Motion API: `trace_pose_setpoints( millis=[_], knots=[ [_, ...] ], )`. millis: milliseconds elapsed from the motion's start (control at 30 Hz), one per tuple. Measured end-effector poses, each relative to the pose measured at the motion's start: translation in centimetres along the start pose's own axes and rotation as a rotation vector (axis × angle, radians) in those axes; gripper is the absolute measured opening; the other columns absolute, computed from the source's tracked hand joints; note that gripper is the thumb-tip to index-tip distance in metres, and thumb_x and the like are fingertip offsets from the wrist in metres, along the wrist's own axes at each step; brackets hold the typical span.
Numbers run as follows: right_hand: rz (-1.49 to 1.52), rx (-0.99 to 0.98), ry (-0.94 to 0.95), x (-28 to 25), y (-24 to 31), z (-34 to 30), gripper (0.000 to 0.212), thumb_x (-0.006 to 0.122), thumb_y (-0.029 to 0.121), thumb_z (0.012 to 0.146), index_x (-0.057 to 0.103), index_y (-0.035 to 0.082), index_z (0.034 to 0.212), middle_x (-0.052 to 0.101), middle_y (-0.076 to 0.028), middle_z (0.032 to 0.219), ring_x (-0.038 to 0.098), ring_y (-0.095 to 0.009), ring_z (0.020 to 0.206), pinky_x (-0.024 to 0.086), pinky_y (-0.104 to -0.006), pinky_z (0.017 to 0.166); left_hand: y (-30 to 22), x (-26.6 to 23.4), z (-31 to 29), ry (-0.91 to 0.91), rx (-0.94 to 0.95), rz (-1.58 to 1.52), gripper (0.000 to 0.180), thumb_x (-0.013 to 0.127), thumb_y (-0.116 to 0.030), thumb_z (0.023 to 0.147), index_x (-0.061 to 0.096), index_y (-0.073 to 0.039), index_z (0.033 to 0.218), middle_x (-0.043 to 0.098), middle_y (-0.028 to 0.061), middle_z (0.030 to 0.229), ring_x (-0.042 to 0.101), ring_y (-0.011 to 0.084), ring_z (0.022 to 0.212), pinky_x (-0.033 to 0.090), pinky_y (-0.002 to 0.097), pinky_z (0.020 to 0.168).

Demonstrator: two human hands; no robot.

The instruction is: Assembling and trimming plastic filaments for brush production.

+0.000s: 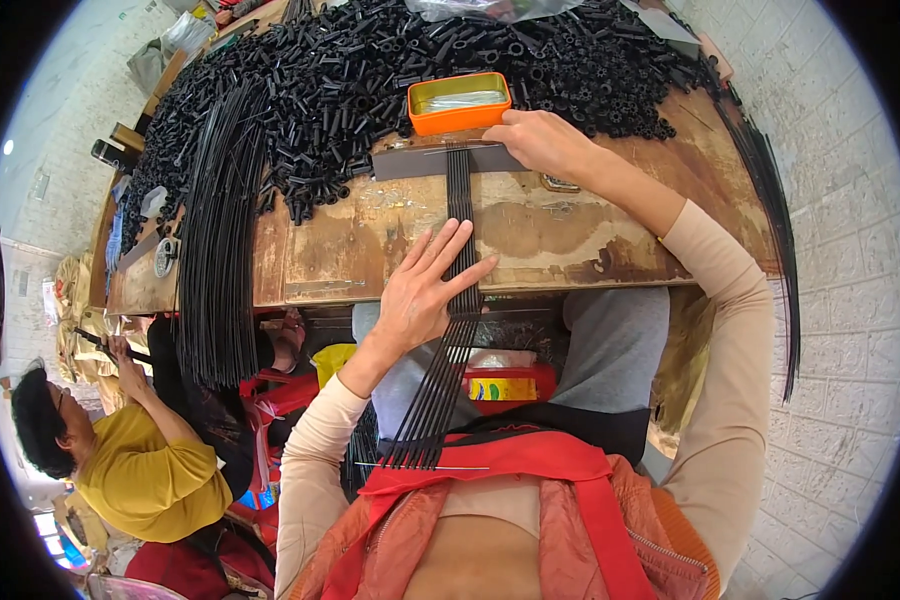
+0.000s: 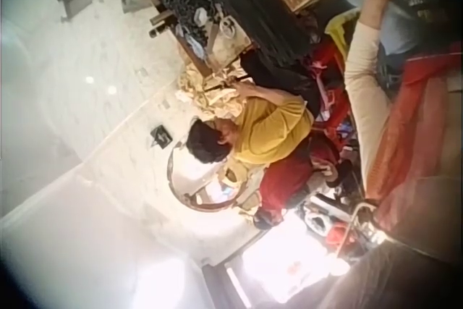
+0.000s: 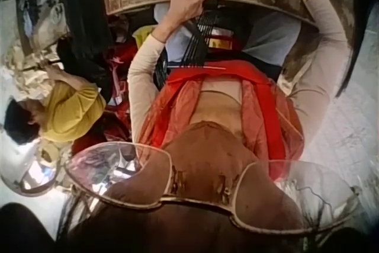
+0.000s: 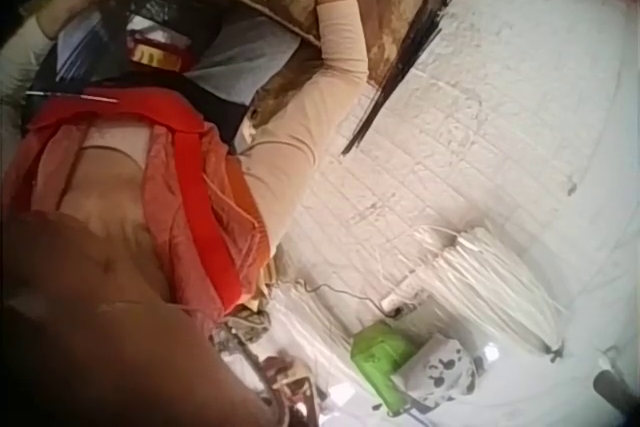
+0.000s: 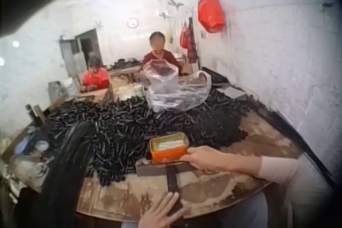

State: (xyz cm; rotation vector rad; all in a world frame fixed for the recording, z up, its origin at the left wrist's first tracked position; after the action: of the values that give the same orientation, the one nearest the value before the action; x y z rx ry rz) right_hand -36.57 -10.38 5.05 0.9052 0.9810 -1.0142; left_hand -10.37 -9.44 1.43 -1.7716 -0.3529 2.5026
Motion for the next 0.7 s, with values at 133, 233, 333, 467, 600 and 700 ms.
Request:
trace_pose_setpoints(
  millis=[133,233,333,467,600,700],
  knots=[
    [-0.025,-0.002,-0.004,-0.18,0.27,0.20,0.032,0.058,-0.002,0.077,0.065,0.004,0.108,0.059,-0.014,0.088,0.062,-0.034,0.080,0.052,-0.0414,0.069,-0.13,0.00,0.14,0.000,0.001,0.002,0.068,0.066,-0.011,0.069,0.053,-0.024,0.134,0.033,0.0150,0.151,0.032,0.0303,0.140,0.028,0.0445,0.113],
    [-0.034,-0.027,-0.004,-0.49,0.63,0.37,0.032,0.058,-0.002,0.077,0.065,0.004,0.107,0.058,-0.013,0.086,0.062,-0.034,0.078,0.052,-0.0414,0.068,-0.14,-0.16,0.15,0.039,0.004,0.060,0.068,0.066,-0.011,0.069,0.053,-0.024,0.134,0.033,0.0150,0.151,0.032,0.0303,0.140,0.028,0.0446,0.113],
    [-0.026,-0.032,0.006,-0.29,0.65,0.43,0.032,0.059,-0.001,0.077,0.065,0.004,0.108,0.058,-0.013,0.086,0.062,-0.034,0.078,0.052,-0.0412,0.068,-0.08,-0.08,0.04,0.010,-0.007,0.001,0.069,0.066,-0.009,0.069,0.053,-0.025,0.135,0.033,0.0152,0.151,0.032,0.0306,0.140,0.028,0.0448,0.113],
    [-0.029,-0.023,-0.010,0.13,-0.04,0.00,0.032,0.059,-0.001,0.077,0.064,0.003,0.108,0.059,-0.013,0.086,0.062,-0.033,0.079,0.052,-0.0413,0.069,-0.13,-0.05,0.17,0.001,-0.005,-0.009,0.071,0.066,-0.008,0.067,0.053,-0.025,0.134,0.033,0.0152,0.151,0.032,0.0306,0.140,0.028,0.0447,0.113],
    [-0.016,-0.020,-0.044,0.10,0.07,-0.18,0.028,0.056,0.002,0.080,0.066,0.006,0.105,0.060,-0.013,0.084,0.063,-0.033,0.079,0.052,-0.0421,0.070,-0.08,-0.15,0.03,-0.002,0.001,0.001,0.073,0.065,-0.006,0.065,0.053,-0.025,0.135,0.033,0.0155,0.151,0.032,0.0306,0.140,0.028,0.0445,0.113],
    [-0.026,-0.015,-0.007,0.16,0.20,0.04,0.033,0.058,-0.002,0.077,0.064,0.003,0.109,0.059,-0.014,0.087,0.062,-0.033,0.080,0.052,-0.0407,0.071,-0.15,-0.13,0.10,0.002,-0.004,-0.011,0.076,0.063,-0.003,0.063,0.052,-0.025,0.135,0.032,0.0155,0.151,0.032,0.0306,0.140,0.028,0.0444,0.113]
  ],
)
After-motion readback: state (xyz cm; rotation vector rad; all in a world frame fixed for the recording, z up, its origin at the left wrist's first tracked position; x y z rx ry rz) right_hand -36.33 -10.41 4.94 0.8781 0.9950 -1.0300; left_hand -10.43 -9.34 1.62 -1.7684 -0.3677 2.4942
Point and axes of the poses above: each hand's wrist, its own z-axis towards the middle knuckle, its own x-axis out of the palm, y = z × x, the point moved 3 cm from there along z, towards the middle knuckle
